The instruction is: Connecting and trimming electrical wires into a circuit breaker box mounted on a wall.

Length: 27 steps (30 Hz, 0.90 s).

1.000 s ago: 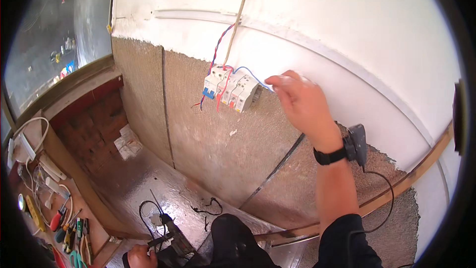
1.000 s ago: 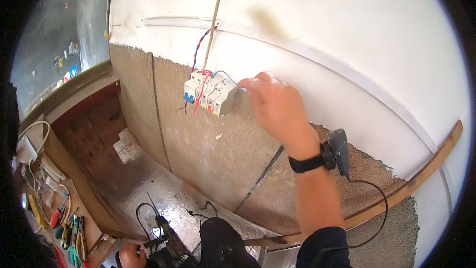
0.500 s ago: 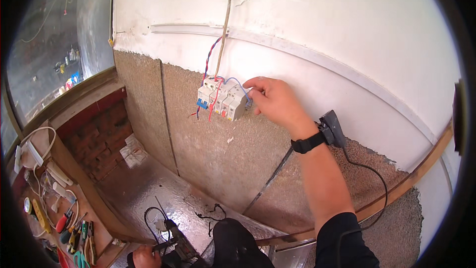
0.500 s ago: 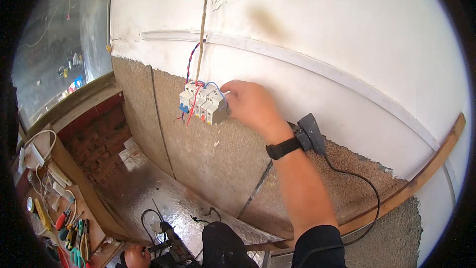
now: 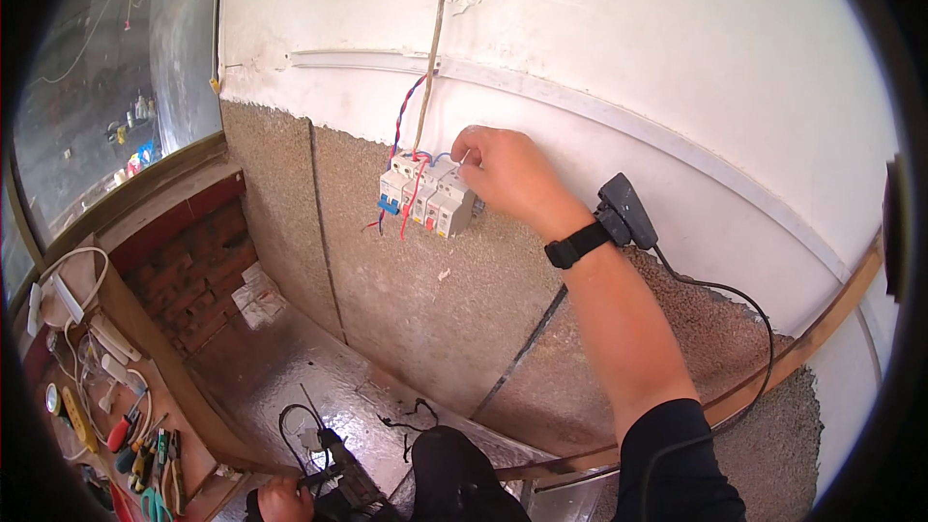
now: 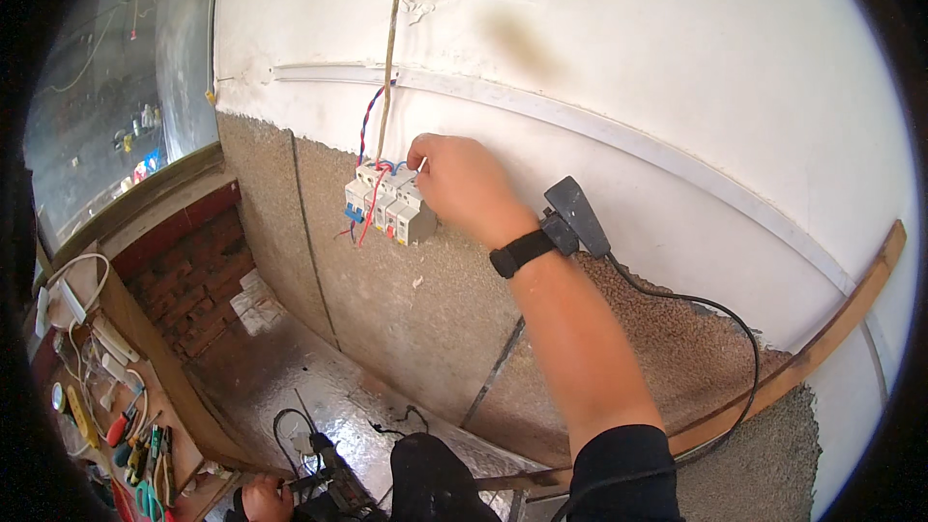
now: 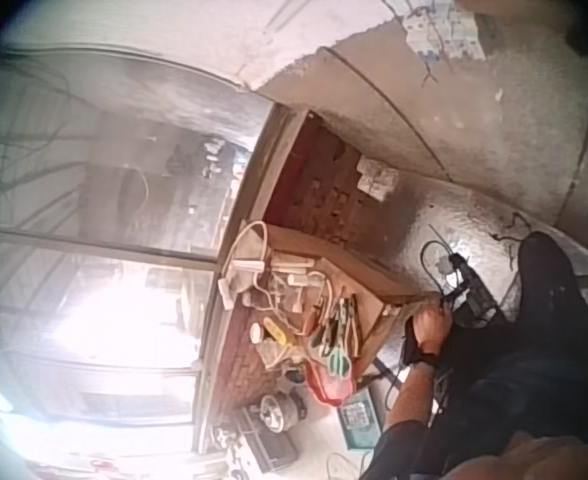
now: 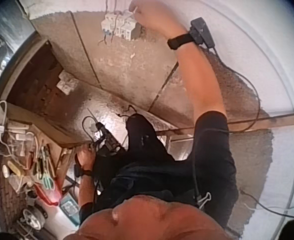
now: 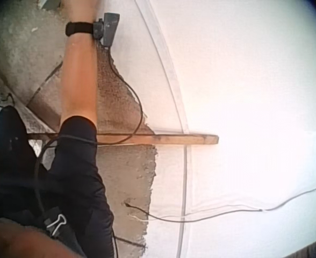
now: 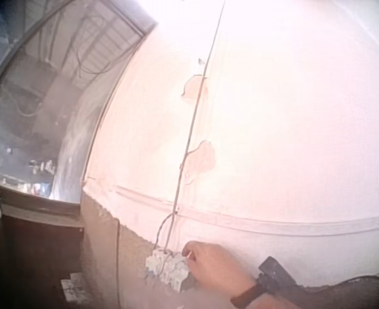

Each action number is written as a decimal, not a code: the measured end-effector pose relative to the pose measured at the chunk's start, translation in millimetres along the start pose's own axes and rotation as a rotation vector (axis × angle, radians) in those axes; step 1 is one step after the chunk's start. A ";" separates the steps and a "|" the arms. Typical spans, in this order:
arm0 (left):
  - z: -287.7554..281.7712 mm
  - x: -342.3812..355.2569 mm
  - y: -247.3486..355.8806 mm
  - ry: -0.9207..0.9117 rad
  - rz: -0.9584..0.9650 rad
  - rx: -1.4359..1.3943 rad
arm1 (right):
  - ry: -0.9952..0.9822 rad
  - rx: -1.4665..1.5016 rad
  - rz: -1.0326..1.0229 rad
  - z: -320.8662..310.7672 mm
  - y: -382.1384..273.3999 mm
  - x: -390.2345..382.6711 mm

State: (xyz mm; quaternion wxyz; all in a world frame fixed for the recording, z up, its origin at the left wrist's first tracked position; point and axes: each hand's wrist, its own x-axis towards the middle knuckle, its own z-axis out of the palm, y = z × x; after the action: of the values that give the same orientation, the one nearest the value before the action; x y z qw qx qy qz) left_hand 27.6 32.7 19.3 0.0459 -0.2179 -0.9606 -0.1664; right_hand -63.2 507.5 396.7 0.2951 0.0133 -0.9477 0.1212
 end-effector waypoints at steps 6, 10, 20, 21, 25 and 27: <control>7.8 -1.2 -4.8 0.055 0.036 0.039 | 0.024 -0.133 -0.065 5.8 3.7 8.8; 14.4 -1.1 -10.5 0.070 0.048 0.058 | 0.037 -0.120 -0.034 7.9 4.4 9.8; 24.8 0.1 -17.3 0.112 0.055 0.071 | 0.024 -0.112 0.101 11.1 -1.3 14.8; 24.8 0.3 -16.8 0.112 0.056 0.069 | 0.029 -0.110 0.102 11.2 -0.7 14.7; 17.8 2.3 -13.1 0.122 0.061 0.070 | 0.038 -0.105 0.103 9.6 0.8 13.5; 11.4 1.3 -11.0 0.104 0.054 0.065 | 0.047 -0.062 0.094 10.4 -0.4 12.0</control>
State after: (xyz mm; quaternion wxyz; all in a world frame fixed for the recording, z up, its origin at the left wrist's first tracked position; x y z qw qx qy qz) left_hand 21.6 27.8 5.5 0.1073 -0.2333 -0.9556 -0.1449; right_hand -78.8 505.2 395.3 0.3116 -0.0432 -0.9433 0.1057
